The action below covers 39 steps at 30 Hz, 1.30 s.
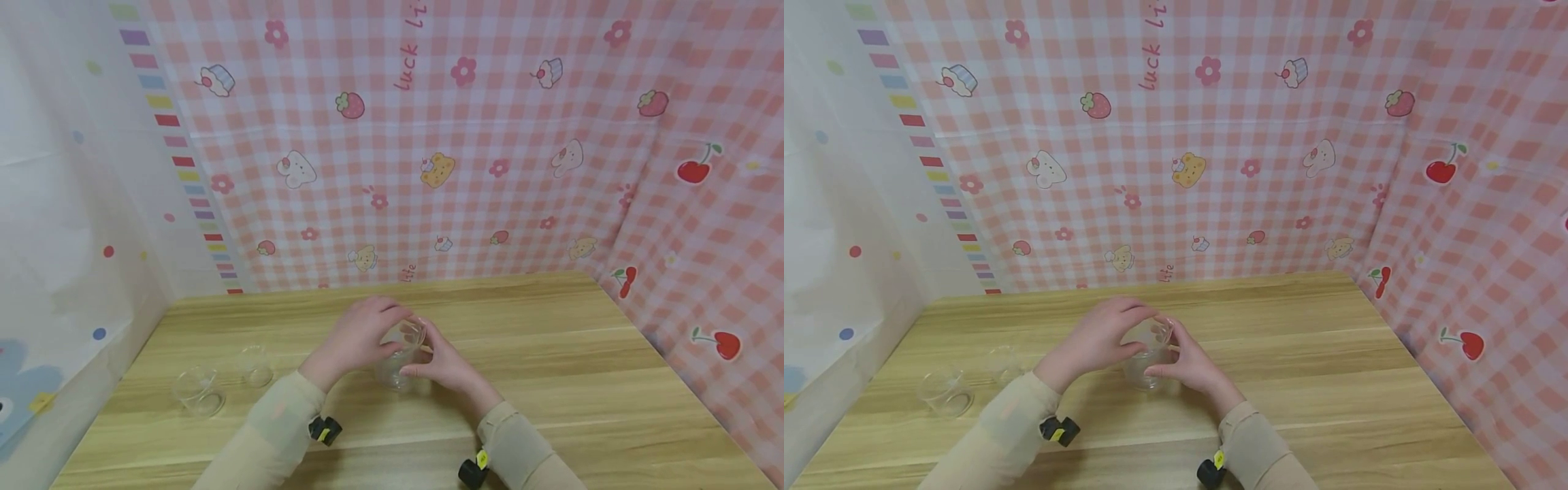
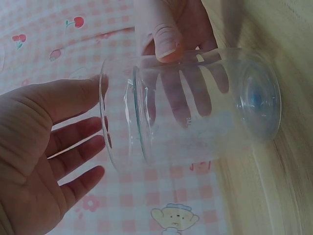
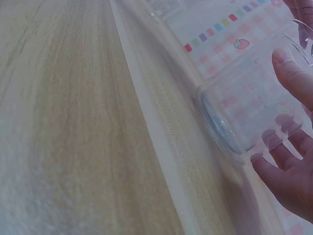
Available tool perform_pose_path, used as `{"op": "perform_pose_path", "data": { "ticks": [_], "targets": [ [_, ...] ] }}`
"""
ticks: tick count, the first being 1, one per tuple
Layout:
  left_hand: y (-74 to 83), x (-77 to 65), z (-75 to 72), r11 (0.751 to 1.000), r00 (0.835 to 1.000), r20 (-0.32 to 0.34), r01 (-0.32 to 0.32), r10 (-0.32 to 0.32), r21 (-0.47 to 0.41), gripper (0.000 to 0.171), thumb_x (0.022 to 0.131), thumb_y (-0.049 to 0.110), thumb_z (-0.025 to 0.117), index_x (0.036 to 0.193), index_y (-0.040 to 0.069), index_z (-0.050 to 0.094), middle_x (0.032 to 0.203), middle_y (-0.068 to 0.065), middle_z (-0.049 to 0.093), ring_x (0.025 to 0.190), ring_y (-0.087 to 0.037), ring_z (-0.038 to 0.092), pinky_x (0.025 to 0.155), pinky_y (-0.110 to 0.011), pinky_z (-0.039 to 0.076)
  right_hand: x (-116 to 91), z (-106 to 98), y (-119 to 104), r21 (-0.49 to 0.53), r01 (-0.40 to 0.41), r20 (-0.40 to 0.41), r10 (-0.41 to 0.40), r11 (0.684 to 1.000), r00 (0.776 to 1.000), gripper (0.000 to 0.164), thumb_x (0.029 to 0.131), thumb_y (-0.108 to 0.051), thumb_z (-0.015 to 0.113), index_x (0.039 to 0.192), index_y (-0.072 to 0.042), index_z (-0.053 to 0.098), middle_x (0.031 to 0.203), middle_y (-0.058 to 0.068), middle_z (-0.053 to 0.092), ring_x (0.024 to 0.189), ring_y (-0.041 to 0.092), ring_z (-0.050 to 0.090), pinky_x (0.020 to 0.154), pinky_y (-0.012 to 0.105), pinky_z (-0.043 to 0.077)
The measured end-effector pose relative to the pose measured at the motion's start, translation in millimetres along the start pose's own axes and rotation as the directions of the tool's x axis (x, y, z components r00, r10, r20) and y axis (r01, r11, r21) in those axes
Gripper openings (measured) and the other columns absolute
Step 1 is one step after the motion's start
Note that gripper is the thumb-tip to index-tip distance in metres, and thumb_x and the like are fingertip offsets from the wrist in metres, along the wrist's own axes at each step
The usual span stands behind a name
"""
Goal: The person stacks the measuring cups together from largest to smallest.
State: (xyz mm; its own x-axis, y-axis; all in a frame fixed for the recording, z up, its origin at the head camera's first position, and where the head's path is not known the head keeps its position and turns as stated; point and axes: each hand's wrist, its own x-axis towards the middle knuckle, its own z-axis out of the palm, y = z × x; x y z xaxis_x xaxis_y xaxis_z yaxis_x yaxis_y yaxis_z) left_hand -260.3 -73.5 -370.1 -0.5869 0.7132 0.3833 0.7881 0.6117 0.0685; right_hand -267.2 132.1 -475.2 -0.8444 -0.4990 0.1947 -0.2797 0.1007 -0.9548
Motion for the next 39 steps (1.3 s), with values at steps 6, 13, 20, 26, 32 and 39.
{"op": "perform_pose_path", "data": {
  "ticks": [6, 13, 20, 26, 32, 39],
  "targets": [
    [0.2, -4.0, 0.1, 0.999, 0.996, -0.077, -0.034, 0.037, 0.033, 0.052, 0.078, 0.023, 0.085, 0.124, 0.008, 0.066, 0.118, -0.006, 0.067, 0.110, -0.024, 0.061, 0.096, -0.042, 0.049, 1, 0, 0, 0.010, 0.004, -0.004, -0.004, 1.000, 1.000, 0.088, 0.084, -0.001, 0.077, 0.153, -0.011, 0.023, 0.152, 0.023, 0.035, 0.139, 0.036, 0.034, 0.111, 0.051, 0.034],
    [1.0, -10.4, -1.3, 0.998, 0.991, -0.130, -0.029, 0.035, 0.052, 0.057, 0.077, 0.023, 0.087, 0.126, 0.007, 0.065, 0.119, -0.008, 0.066, 0.112, -0.026, 0.060, 0.097, -0.044, 0.048, 2, 1, 0, -0.004, -0.005, -0.011, 0.005, 1.000, 1.000, 0.088, 0.084, 0.005, 0.074, 0.154, -0.010, 0.023, 0.152, 0.022, 0.036, 0.139, 0.038, 0.035, 0.111, 0.051, 0.035],
    [-0.7, -18.5, -1.1, 0.997, 0.976, -0.210, -0.053, 0.065, 0.064, 0.060, 0.072, 0.019, 0.089, 0.125, 0.006, 0.065, 0.116, -0.008, 0.065, 0.109, -0.027, 0.060, 0.095, -0.045, 0.049, 3, 1, -3, 0.005, -0.011, -0.012, 0.012, 1.000, 1.000, 0.087, 0.083, 0.008, 0.074, 0.153, -0.010, 0.025, 0.153, 0.024, 0.034, 0.139, 0.038, 0.034, 0.111, 0.050, 0.034],
    [-4.5, -26.9, -1.7, 0.996, 0.966, -0.249, -0.053, 0.070, 0.075, 0.062, 0.070, 0.019, 0.091, 0.124, 0.004, 0.065, 0.114, -0.009, 0.065, 0.108, -0.027, 0.060, 0.098, -0.046, 0.047, 3, 2, -2, 0.000, -0.011, -0.021, 0.011, 1.000, 1.000, 0.088, 0.083, 0.007, 0.075, 0.153, -0.011, 0.025, 0.153, 0.024, 0.034, 0.138, 0.039, 0.035, 0.110, 0.051, 0.036],
    [-7.8, -35.1, -5.2, 0.997, 0.964, -0.263, -0.027, 0.043, 0.066, 0.062, 0.070, 0.019, 0.091, 0.124, 0.004, 0.065, 0.113, -0.009, 0.066, 0.106, -0.028, 0.061, 0.097, -0.047, 0.048, 2, 2, -3, 0.000, -0.016, -0.032, 0.016, 1.000, 0.999, 0.088, 0.082, 0.006, 0.076, 0.153, -0.012, 0.027, 0.152, 0.021, 0.037, 0.138, 0.040, 0.036, 0.110, 0.051, 0.036],
    [-11.9, -43.6, -7.3, 0.997, 0.960, -0.280, 0.006, 0.015, 0.076, 0.059, 0.070, 0.020, 0.091, 0.122, 0.005, 0.066, 0.109, -0.008, 0.066, 0.103, -0.027, 0.062, 0.094, -0.047, 0.049, 2, 2, -2, -0.002, -0.020, -0.030, 0.020, 1.000, 0.999, 0.090, 0.081, 0.001, 0.079, 0.153, -0.012, 0.026, 0.152, 0.022, 0.037, 0.137, 0.041, 0.037, 0.109, 0.050, 0.037]
  ]
}}
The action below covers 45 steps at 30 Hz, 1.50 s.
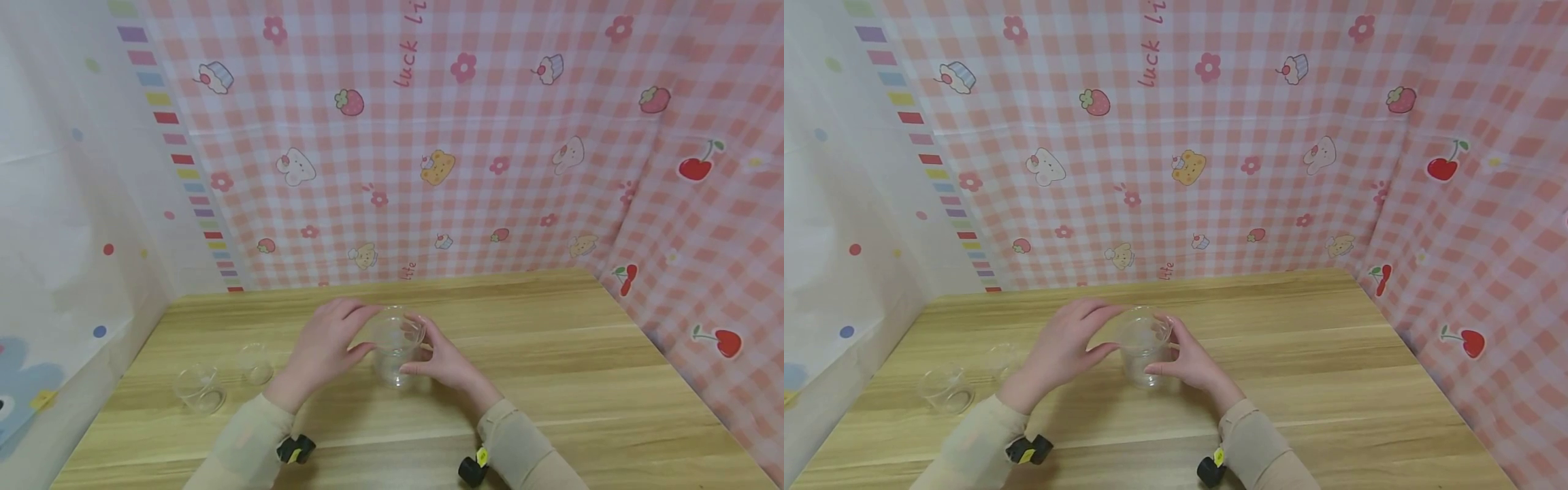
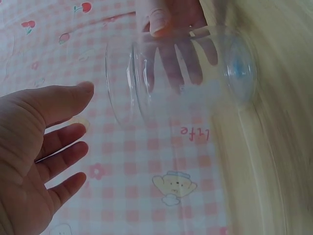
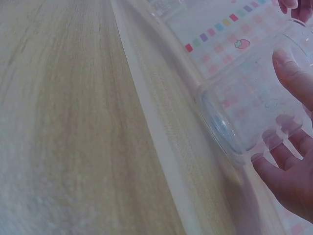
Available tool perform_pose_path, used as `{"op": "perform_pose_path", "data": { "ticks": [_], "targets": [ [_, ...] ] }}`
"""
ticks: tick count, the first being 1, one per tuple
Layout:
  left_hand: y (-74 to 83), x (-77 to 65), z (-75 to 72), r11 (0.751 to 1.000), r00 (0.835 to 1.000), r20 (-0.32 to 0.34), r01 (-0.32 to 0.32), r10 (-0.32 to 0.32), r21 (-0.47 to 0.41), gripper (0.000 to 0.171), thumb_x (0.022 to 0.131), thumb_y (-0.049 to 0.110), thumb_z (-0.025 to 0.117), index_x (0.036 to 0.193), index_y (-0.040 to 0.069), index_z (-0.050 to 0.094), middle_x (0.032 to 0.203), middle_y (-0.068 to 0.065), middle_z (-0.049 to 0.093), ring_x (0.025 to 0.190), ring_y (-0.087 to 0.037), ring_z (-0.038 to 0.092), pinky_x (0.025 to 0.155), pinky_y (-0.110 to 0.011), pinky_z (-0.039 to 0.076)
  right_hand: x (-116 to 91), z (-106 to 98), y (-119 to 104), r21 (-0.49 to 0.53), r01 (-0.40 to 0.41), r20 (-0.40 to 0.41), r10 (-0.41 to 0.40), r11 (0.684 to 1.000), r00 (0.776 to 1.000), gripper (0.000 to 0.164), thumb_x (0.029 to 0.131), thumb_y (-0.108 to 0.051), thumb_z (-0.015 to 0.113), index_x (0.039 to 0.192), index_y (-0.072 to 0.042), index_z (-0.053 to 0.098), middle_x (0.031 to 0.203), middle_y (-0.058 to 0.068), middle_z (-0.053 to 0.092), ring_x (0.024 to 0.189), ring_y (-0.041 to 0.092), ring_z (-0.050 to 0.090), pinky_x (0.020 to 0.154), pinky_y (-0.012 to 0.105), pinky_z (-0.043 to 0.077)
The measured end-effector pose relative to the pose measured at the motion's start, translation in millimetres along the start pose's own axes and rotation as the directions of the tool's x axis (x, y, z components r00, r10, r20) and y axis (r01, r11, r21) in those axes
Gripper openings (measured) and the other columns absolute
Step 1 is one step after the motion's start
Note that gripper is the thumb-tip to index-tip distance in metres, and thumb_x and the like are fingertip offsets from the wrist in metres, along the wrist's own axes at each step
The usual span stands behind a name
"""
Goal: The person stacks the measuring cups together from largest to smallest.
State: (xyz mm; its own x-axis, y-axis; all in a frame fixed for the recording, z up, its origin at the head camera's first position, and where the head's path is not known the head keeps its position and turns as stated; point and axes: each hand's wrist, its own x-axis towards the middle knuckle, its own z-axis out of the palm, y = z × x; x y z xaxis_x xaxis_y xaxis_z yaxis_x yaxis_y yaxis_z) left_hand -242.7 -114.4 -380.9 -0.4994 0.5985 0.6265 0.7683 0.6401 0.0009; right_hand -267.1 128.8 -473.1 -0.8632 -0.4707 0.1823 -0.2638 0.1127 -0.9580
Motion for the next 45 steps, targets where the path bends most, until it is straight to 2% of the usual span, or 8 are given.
{"op": "perform_pose_path", "data": {
  "ticks": [8, 16, 28, 37, 45],
  "targets": [
    [-6.2, -9.9, -6.6, 0.999, 0.999, 0.013, 0.032, -0.032, 0.018, 0.057, 0.073, 0.018, 0.089, 0.123, 0.005, 0.066, 0.110, -0.009, 0.066, 0.104, -0.028, 0.061, 0.094, -0.047, 0.049, 0, -2, 1, 0.001, -0.020, 0.005, 0.020, 1.000, 1.000, 0.093, 0.080, -0.004, 0.081, 0.153, -0.013, 0.026, 0.153, 0.021, 0.035, 0.138, 0.041, 0.037, 0.110, 0.050, 0.036],
    [-17.0, -27.3, -14.3, 0.997, 0.998, 0.006, 0.061, -0.061, 0.048, 0.057, 0.070, 0.018, 0.091, 0.120, 0.004, 0.067, 0.104, -0.010, 0.066, 0.098, -0.030, 0.062, 0.089, -0.048, 0.050, 0, -2, 3, -0.010, -0.033, 0.008, 0.033, 0.999, 0.999, 0.092, 0.080, -0.005, 0.081, 0.153, -0.016, 0.027, 0.154, 0.019, 0.035, 0.138, 0.039, 0.037, 0.110, 0.049, 0.036],
    [-30.5, -47.8, -23.1, 0.989, 0.992, 0.019, 0.125, -0.127, 0.078, 0.057, 0.069, 0.019, 0.091, 0.119, 0.003, 0.067, 0.107, -0.013, 0.067, 0.101, -0.032, 0.062, 0.090, -0.050, 0.051, 1, -2, 4, -0.015, -0.036, 0.004, 0.036, 0.999, 0.999, 0.091, 0.081, -0.003, 0.080, 0.153, -0.017, 0.027, 0.153, 0.018, 0.036, 0.138, 0.038, 0.037, 0.110, 0.049, 0.036],
    [-36.8, -58.3, -29.1, 0.987, 0.992, 0.007, 0.129, -0.130, 0.096, 0.058, 0.067, 0.018, 0.092, 0.118, 0.002, 0.067, 0.107, -0.014, 0.067, 0.099, -0.033, 0.062, 0.087, -0.049, 0.052, 0, -1, 4, -0.013, -0.039, 0.001, 0.039, 0.999, 0.999, 0.090, 0.081, -0.002, 0.080, 0.153, -0.016, 0.027, 0.153, 0.019, 0.036, 0.137, 0.039, 0.038, 0.110, 0.051, 0.036],
    [-41.2, -67.6, -39.0, 0.974, 0.978, 0.051, 0.196, -0.203, 0.113, 0.057, 0.070, 0.017, 0.090, 0.119, 0.002, 0.067, 0.109, -0.014, 0.067, 0.102, -0.034, 0.062, 0.088, -0.050, 0.052, 1, -1, 3, -0.022, -0.046, -0.002, 0.046, 0.999, 0.999, 0.090, 0.081, -0.004, 0.080, 0.153, -0.016, 0.027, 0.153, 0.018, 0.037, 0.136, 0.039, 0.039, 0.109, 0.051, 0.037]
  ]
}}
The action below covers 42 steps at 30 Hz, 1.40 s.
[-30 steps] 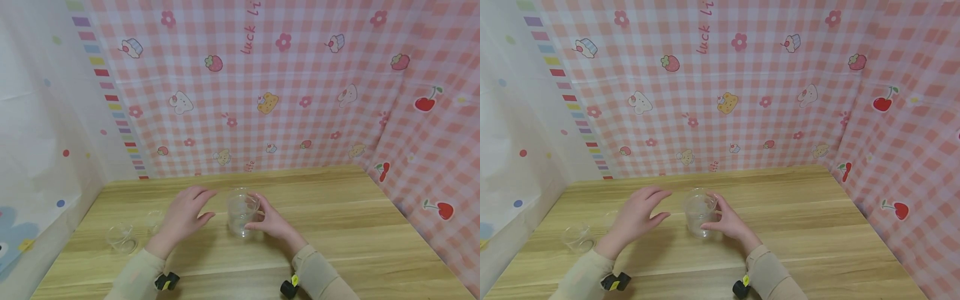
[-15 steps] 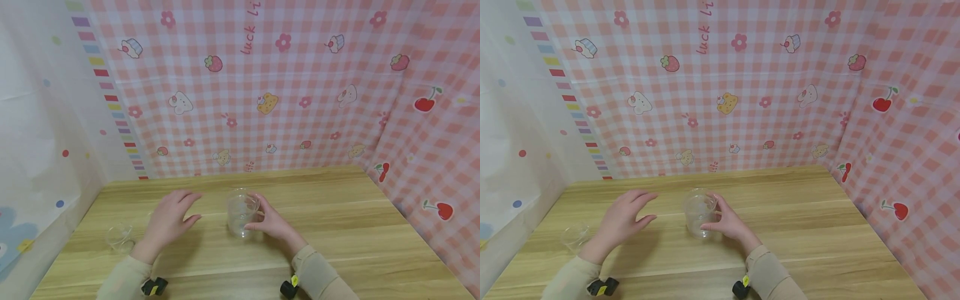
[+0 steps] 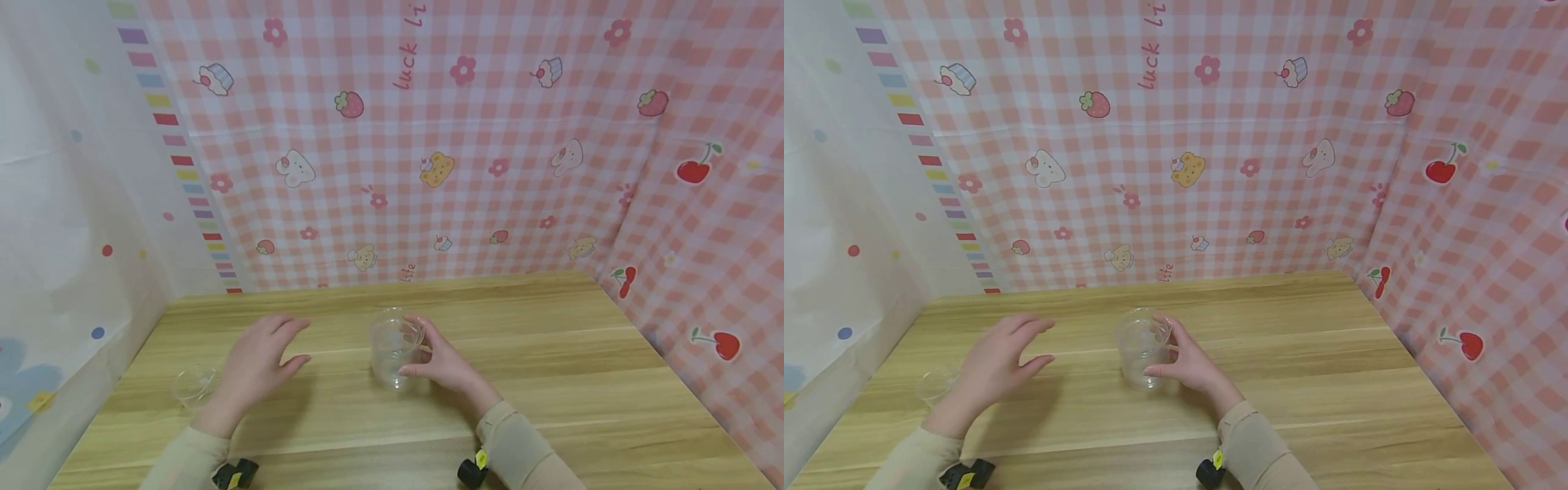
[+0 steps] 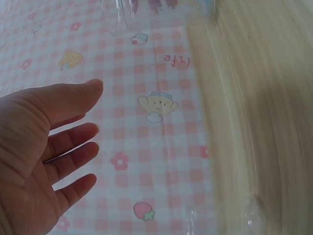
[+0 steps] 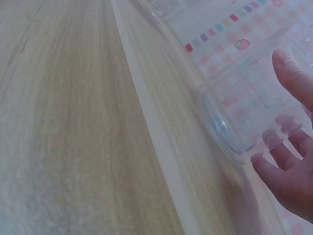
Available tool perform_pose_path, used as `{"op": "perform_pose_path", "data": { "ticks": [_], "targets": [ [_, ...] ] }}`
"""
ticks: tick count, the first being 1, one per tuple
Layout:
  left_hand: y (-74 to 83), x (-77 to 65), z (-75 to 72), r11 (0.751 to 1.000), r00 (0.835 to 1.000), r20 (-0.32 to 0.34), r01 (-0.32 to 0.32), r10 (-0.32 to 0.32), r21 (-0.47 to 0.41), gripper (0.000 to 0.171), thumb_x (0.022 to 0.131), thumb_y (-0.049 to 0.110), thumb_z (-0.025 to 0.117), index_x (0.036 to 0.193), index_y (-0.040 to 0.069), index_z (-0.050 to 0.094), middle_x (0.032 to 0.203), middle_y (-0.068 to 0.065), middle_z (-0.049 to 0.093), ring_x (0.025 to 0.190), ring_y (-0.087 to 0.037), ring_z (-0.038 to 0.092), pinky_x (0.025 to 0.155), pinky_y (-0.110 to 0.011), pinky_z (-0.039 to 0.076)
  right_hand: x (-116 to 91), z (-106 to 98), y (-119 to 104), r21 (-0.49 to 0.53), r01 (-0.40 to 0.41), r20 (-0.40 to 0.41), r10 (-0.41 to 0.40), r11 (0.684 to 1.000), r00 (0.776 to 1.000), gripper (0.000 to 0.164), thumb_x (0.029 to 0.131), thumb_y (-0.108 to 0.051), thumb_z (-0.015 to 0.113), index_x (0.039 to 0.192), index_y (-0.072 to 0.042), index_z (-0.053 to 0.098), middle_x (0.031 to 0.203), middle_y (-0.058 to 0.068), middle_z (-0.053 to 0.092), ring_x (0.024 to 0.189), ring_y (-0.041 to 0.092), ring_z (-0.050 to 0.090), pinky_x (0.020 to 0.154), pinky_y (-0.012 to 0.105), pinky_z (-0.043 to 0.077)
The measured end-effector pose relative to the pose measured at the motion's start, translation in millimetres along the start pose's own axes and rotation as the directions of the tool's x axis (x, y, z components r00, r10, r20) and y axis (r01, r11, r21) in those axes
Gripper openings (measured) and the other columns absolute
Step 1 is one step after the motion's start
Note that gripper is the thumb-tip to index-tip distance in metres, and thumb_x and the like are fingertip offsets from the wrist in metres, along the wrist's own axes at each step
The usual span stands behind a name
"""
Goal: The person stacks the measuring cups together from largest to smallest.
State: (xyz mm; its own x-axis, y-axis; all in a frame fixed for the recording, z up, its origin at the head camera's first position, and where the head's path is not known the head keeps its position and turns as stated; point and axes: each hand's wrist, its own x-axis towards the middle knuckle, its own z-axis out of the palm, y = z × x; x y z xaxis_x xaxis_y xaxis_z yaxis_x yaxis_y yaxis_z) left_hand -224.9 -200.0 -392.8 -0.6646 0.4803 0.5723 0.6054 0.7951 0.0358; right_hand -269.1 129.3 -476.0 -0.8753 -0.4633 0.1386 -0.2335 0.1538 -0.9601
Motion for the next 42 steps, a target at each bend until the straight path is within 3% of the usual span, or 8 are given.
{"op": "perform_pose_path", "data": {
  "ticks": [11, 21, 33, 42],
  "targets": [
    [-14.5, -14.0, -12.5, 0.996, 0.995, 0.043, 0.085, -0.084, -0.005, 0.056, 0.071, 0.017, 0.090, 0.118, 0.000, 0.066, 0.110, -0.017, 0.068, 0.103, -0.037, 0.062, 0.087, -0.053, 0.051, 0, -1, 0, -0.002, 0.008, 0.002, -0.008, 1.000, 1.000, 0.091, 0.081, -0.005, 0.081, 0.153, -0.016, 0.027, 0.153, 0.018, 0.036, 0.137, 0.039, 0.038, 0.109, 0.050, 0.037],
    [-29.9, -25.6, -28.7, 0.984, 0.981, 0.084, 0.176, -0.174, -0.013, 0.056, 0.071, 0.015, 0.088, 0.118, -0.004, 0.065, 0.112, -0.021, 0.066, 0.103, -0.042, 0.060, 0.085, -0.056, 0.050, -1, 1, -3, 0.004, 0.013, -0.006, -0.013, 1.000, 1.000, 0.092, 0.081, 0.002, 0.079, 0.154, -0.013, 0.025, 0.154, 0.021, 0.035, 0.139, 0.040, 0.035, 0.110, 0.052, 0.035],
    [-50.8, -37.8, -45.0, 0.963, 0.950, 0.160, 0.271, -0.266, -0.004, 0.058, 0.075, 0.018, 0.086, 0.121, -0.007, 0.061, 0.112, -0.025, 0.066, 0.101, -0.043, 0.061, 0.082, -0.058, 0.050, -2, 1, -3, 0.001, 0.012, 0.007, -0.012, 1.000, 1.000, 0.090, 0.082, -0.006, 0.080, 0.153, -0.014, 0.026, 0.153, 0.021, 0.035, 0.135, 0.041, 0.040, 0.108, 0.051, 0.038],
    [-62.9, -48.1, -56.4, 0.948, 0.934, 0.168, 0.318, -0.315, 0.004, 0.060, 0.076, 0.019, 0.085, 0.122, -0.010, 0.060, 0.111, -0.029, 0.064, 0.100, -0.047, 0.060, 0.083, -0.061, 0.048, -1, 0, -3, 0.003, 0.013, 0.000, -0.013, 1.000, 1.000, 0.091, 0.081, -0.004, 0.080, 0.153, -0.014, 0.026, 0.153, 0.020, 0.036, 0.136, 0.040, 0.039, 0.109, 0.050, 0.037]
  ]
}}
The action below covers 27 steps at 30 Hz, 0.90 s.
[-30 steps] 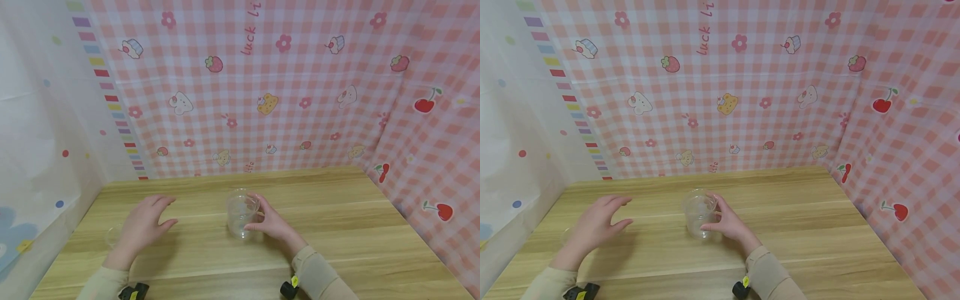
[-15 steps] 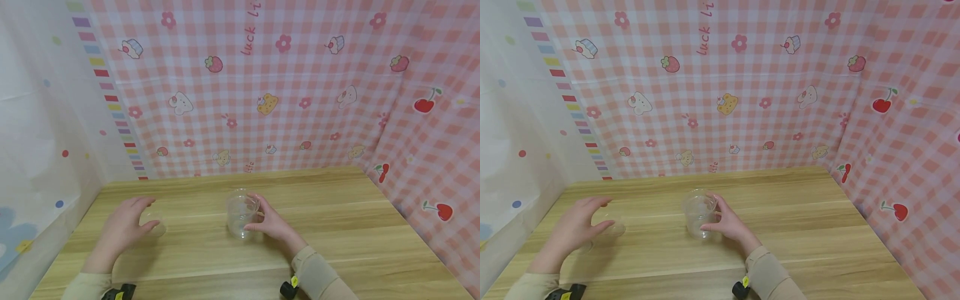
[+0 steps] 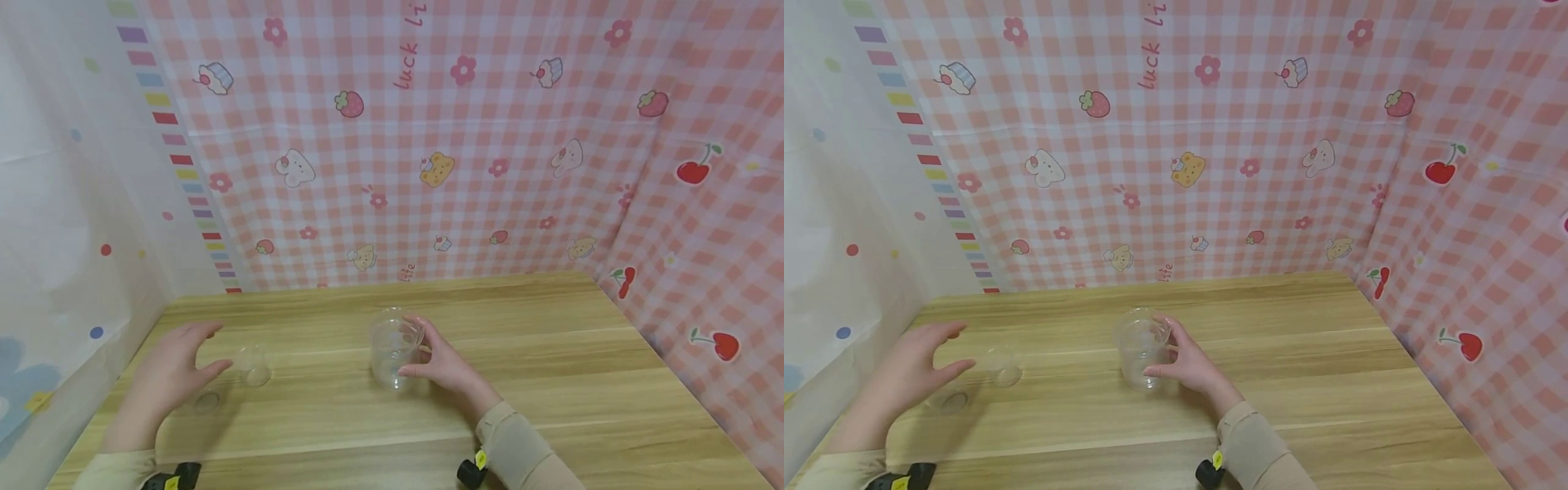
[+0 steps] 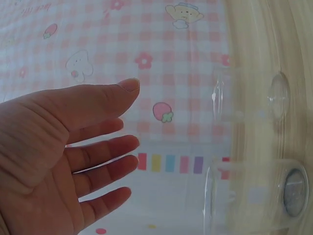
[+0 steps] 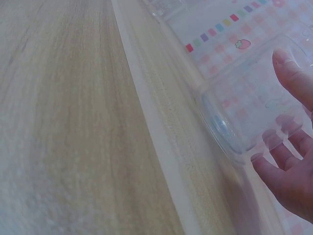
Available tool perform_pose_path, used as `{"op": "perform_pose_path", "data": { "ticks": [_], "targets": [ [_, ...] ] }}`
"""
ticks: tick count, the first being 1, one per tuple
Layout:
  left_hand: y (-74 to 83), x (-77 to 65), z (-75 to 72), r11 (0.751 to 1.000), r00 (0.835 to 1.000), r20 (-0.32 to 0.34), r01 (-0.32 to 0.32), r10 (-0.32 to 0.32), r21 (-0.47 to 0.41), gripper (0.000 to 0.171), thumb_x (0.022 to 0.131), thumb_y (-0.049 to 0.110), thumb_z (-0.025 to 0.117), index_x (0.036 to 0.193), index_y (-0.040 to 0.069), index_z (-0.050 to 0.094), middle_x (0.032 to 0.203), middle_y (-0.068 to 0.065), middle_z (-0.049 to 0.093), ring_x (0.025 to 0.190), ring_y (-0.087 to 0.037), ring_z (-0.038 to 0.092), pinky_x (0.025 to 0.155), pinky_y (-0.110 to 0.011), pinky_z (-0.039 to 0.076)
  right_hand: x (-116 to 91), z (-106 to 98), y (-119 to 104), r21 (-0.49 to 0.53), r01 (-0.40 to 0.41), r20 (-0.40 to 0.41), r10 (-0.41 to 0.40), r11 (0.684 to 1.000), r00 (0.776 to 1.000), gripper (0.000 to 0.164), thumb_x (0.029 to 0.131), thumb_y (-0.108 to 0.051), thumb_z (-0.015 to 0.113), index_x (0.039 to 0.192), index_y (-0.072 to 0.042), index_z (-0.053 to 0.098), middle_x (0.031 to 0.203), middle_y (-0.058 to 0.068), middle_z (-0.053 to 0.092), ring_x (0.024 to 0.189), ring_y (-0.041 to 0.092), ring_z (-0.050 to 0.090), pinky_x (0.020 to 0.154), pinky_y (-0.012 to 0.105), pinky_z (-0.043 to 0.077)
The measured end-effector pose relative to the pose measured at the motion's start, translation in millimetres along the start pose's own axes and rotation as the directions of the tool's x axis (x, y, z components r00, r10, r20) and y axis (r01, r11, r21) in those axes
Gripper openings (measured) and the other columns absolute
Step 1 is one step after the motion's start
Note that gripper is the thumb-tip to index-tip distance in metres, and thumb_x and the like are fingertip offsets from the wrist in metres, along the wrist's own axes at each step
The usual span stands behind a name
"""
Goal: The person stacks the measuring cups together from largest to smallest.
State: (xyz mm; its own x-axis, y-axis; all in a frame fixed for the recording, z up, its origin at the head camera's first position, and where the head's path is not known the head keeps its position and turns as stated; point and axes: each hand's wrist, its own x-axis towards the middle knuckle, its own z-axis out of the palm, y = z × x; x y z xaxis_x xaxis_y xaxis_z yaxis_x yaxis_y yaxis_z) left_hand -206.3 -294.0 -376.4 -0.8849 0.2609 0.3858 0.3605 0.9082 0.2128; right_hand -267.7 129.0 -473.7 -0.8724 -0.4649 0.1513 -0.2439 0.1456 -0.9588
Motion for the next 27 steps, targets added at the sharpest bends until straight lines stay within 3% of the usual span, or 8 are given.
{"op": "perform_pose_path", "data": {
  "ticks": [9, 19, 27],
  "targets": [
    [-7.2, -5.2, -3.3, 0.996, 0.992, 0.095, 0.086, -0.086, 0.005, 0.070, 0.076, 0.026, 0.085, 0.127, -0.012, 0.055, 0.120, -0.036, 0.057, 0.109, -0.054, 0.053, 0.091, -0.065, 0.042, 0, 0, -1, -0.005, -0.012, -0.004, 0.012, 1.000, 1.000, 0.091, 0.081, -0.004, 0.080, 0.153, -0.015, 0.026, 0.153, 0.018, 0.036, 0.137, 0.039, 0.038, 0.109, 0.050, 0.037],
    [-17.5, -8.1, 2.1, 0.979, 0.946, 0.255, 0.201, -0.200, 0.021, 0.089, 0.076, 0.041, 0.082, 0.136, -0.014, 0.046, 0.130, -0.041, 0.048, 0.116, -0.060, 0.045, 0.091, -0.070, 0.040, -1, -1, -2, -0.003, -0.028, -0.004, 0.028, 1.000, 1.000, 0.090, 0.081, -0.004, 0.080, 0.153, -0.016, 0.027, 0.154, 0.018, 0.035, 0.136, 0.039, 0.039, 0.109, 0.049, 0.038],
    [-29.7, -12.8, 9.1, 0.971, 0.931, 0.282, 0.239, -0.230, 0.004, 0.091, 0.074, 0.043, 0.084, 0.134, -0.014, 0.048, 0.129, -0.042, 0.046, 0.114, -0.061, 0.044, 0.090, -0.071, 0.040, -1, -1, -1, 0.008, -0.021, 0.004, 0.021, 1.000, 1.000, 0.092, 0.081, -0.005, 0.081, 0.154, -0.015, 0.026, 0.153, 0.020, 0.035, 0.134, 0.042, 0.041, 0.108, 0.050, 0.039]
  ]
}}
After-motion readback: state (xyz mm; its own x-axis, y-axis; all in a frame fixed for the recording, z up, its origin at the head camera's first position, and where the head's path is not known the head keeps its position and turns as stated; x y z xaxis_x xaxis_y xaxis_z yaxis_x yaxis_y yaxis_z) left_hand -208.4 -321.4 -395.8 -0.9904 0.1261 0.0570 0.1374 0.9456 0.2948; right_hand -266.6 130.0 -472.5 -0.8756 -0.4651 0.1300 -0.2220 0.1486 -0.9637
